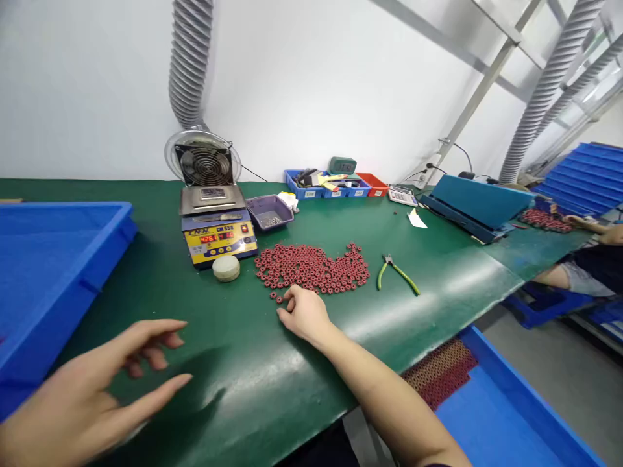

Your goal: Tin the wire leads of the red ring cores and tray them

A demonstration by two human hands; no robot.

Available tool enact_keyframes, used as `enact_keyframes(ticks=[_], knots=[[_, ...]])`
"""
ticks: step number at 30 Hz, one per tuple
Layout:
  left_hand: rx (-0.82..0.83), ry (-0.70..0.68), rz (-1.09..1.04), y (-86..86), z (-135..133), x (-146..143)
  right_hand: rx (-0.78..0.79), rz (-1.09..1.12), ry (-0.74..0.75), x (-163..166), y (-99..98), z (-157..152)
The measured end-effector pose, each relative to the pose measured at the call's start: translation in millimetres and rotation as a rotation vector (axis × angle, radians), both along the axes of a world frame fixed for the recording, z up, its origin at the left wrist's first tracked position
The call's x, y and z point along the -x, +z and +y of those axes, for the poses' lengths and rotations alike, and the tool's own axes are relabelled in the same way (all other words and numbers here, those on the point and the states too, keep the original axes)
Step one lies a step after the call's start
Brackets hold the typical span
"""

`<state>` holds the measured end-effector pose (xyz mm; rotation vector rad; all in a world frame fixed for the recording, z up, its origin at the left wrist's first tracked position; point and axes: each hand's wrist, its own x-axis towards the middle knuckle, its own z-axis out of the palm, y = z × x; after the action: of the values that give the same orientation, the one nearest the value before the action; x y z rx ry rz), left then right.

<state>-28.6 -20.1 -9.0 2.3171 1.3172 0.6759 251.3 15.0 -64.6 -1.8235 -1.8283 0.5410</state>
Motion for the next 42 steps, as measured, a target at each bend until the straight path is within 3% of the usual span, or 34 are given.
enact_keyframes(ticks=[4,11,15,19,24,28,35,42], knots=[[0.122,-0.136,0.08,-4.7,5.8,-32.0,0.008,0.08,-0.006,0.1,-4.3,-6.4],[0.334,-0.078,0.101,-14.9,24.0,-16.2,0.027,0.038,0.22,8.3,8.6,-11.8],[0.418,-0.078,0.115,-14.8,29.2,-17.0,-0.035,0.06,0.187,15.8,4.0,-14.8],[0.491,-0.078,0.078,-11.5,27.2,-22.0,-0.039,0.333,0.196,30.4,3.9,-18.8],[0.58,-0.111,-0.037,3.0,20.5,-26.7,0.232,0.754,0.29,60.6,22.7,-24.5],[0.562,-0.149,-0.112,10.8,19.5,-26.9,0.224,0.83,0.338,75.2,31.5,-23.6],[0.46,-0.22,-0.101,8.3,19.1,-26.4,0.243,0.909,0.322,76.9,31.8,-25.2],[0.378,0.036,-0.329,10.9,22.4,-22.8,0.232,0.954,0.299,73.5,39.6,-26.3]])
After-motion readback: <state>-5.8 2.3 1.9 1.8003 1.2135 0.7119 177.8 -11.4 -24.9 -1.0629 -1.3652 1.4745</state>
